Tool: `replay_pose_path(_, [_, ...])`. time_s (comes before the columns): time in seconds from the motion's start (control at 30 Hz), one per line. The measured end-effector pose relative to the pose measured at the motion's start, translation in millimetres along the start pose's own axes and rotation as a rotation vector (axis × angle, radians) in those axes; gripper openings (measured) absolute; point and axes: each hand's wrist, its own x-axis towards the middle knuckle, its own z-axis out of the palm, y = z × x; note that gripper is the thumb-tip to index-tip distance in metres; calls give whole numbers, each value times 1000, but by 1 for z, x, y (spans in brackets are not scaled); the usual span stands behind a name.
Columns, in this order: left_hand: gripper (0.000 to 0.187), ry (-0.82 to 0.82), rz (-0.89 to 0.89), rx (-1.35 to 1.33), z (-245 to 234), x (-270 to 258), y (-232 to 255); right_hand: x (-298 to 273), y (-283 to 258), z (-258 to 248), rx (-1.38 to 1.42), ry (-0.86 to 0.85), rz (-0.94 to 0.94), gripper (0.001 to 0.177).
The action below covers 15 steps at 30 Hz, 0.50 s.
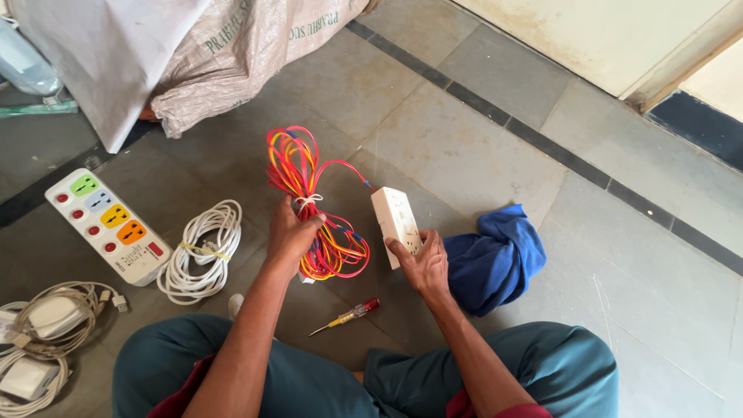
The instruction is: The person sits on the floor and handles a bundle of multicolored wires and a white electrical socket. They wipe the socket with a blue cloth, then use a screwdriver to tighten screws on the back of the socket. The person also ties the wire bundle with a string.
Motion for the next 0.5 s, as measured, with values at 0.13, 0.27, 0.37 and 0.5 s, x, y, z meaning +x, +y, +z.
replay_pose_path(0.13, [53,-20,-18,134,2,-5,14,-2,-1,0,-17,31,-41,87])
replay_pose_path(0.27, [60,94,211,532,-3,-5,14,-11,-14,-3,-56,90,-99,81])
replay_pose_path(0.37, [66,102,164,783,-6,-10,16,-15,-20,-7,-124,99,-153,80])
replay_pose_path(0.5, [97,64,125,858,-11,-12,32,-15,-31,-16,-220,45,-144,85])
